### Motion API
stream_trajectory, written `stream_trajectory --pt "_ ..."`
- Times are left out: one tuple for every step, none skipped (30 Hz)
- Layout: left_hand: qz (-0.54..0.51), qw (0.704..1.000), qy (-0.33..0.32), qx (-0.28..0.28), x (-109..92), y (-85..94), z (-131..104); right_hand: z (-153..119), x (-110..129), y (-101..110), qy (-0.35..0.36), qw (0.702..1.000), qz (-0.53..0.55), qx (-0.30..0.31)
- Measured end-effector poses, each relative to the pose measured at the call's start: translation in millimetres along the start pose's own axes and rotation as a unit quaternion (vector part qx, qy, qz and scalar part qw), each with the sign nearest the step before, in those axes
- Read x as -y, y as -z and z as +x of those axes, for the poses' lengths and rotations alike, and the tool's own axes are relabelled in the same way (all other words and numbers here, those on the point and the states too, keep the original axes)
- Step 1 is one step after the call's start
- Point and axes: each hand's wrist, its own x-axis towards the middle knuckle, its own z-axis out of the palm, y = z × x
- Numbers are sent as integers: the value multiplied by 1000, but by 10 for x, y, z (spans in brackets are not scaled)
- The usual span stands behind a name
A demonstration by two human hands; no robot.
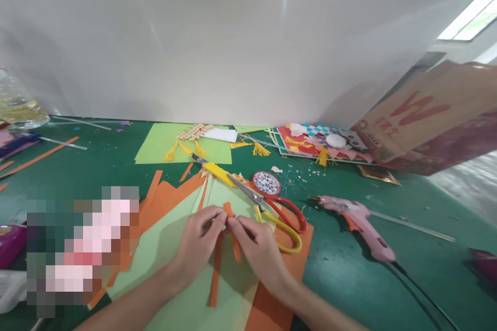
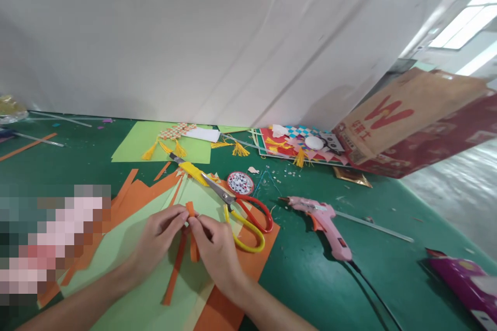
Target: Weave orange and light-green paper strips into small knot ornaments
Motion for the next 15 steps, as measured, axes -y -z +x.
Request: stream_trajectory --pt "-3 1000 1 -1 2 2 -1 2 9 5 -1 1000 -2 2" --pt "-6 1000 2 0 5 3 -1 3 16 8 -3 1000 -2 3" --pt "-8 1000 4 1 8 4 -1 5 22 9 -4 1000 1 4" --pt "-9 1000 4 3 12 3 0 6 26 9 -4 1000 5 5" --pt "-8 1000 3 6 15 3 2 7 28 9 -3 1000 8 5" --pt "-5 1000 3 9 19 2 3 8 28 9 -3 1000 10 5" --pt "-3 1000 2 12 21 2 5 9 26 10 -3 1000 10 7" --pt "0 1000 1 16 24 2 6 10 23 11 -4 1000 8 9" --pt "2 1000 0 20 26 3 7 11 18 12 -6 1000 6 12" --pt "6 1000 -1 22 28 5 6 12 13 12 -7 1000 5 13" --pt "12 1000 -2 23 30 6 5 12 8 13 -7 1000 5 14" --pt "19 1000 -4 23 32 9 3 12 3 13 -6 1000 5 14" --pt "26 999 -6 22 34 10 2 12 -1 12 -5 1000 5 12" --pt "32 999 -7 21 36 12 0 11 -4 12 -4 1000 5 11" --pt "37 999 -8 20 37 13 -1 11 -5 13 -4 1000 4 14"
